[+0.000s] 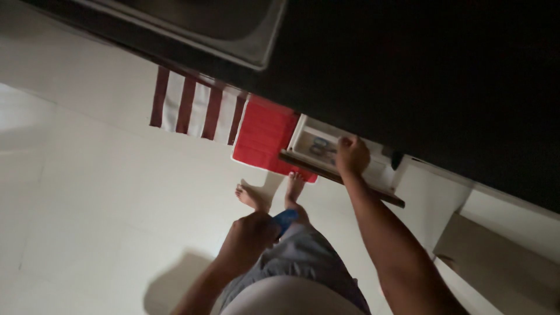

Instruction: Preparing a sandwich by adding chocolate sprinkles to a slice of bread.

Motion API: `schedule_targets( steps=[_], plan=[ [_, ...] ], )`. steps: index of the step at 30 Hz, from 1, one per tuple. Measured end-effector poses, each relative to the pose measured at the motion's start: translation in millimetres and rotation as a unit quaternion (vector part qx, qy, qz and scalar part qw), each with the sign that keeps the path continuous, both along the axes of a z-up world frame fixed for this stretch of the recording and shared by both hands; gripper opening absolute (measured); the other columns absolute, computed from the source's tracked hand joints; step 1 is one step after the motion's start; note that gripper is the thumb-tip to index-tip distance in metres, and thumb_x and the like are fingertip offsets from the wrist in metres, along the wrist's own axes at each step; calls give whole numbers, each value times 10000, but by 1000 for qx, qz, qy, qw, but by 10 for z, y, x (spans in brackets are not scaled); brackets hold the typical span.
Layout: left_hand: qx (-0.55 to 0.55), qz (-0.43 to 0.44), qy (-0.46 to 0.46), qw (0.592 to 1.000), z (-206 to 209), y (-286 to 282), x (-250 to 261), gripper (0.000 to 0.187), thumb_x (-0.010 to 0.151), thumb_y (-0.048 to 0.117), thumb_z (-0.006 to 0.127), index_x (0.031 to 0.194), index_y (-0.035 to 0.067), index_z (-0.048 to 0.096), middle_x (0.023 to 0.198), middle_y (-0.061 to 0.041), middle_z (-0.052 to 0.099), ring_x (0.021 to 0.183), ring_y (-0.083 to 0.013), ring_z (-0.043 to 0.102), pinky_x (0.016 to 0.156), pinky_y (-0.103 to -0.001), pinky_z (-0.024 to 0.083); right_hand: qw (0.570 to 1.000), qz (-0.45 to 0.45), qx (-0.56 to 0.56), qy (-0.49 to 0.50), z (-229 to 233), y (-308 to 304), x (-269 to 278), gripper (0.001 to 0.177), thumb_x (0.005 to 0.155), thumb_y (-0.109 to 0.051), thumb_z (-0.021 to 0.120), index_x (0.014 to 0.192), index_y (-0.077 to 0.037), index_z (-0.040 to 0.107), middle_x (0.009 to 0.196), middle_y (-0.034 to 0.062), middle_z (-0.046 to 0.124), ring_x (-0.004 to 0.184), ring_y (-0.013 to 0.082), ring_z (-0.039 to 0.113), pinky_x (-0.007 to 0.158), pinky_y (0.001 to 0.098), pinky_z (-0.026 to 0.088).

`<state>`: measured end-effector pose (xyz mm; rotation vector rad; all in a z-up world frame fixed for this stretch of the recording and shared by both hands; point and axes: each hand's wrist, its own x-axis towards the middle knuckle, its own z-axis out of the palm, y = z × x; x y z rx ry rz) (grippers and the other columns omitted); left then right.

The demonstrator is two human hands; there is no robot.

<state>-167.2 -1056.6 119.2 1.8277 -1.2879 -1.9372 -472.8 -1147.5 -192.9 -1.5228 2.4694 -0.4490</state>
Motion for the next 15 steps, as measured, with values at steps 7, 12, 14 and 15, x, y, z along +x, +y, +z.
schedule_targets(
  steps=[7, 12, 14, 15],
  plan=[
    [37, 48, -34, 998, 33, 66, 150, 207, 895, 231, 665, 858, 32, 710, 685, -70, 726, 623, -137, 681, 614, -328, 556, 977, -133, 149, 72, -121, -352, 112, 599, 933, -635, 601, 1172, -104, 743, 1103, 209, 727, 1011, 423, 673, 819, 622, 475],
    [31, 93, 11, 995, -87, 223, 322, 178, 896, 192, 670, 905, 18, 709, 733, -52, 745, 666, -113, 672, 630, -294, 549, 961, -101, 245, 82, -213, -478, 124, 678, 926, -648, 551, 1308, -106, 690, 1303, 210, 658, 1158, 429, 615, 906, 629, 434],
    [71, 162, 60, 983, -161, 311, 363, 157, 905, 128, 670, 929, -25, 696, 763, -69, 732, 698, -121, 661, 648, -290, 546, 955, -80, 249, 142, -200, -449, 136, 663, 948, -698, 533, 1257, -136, 697, 1356, 182, 624, 1215, 402, 578, 1016, 672, 364],
    [69, 164, 60, 982, -199, 351, 390, 157, 905, 128, 670, 929, -25, 696, 763, -69, 732, 698, -121, 661, 648, -290, 546, 955, -78, 247, 143, -250, -462, 121, 663, 948, -698, 533, 1257, -136, 697, 1356, 182, 624, 1215, 402, 578, 1016, 672, 364]
  ],
)
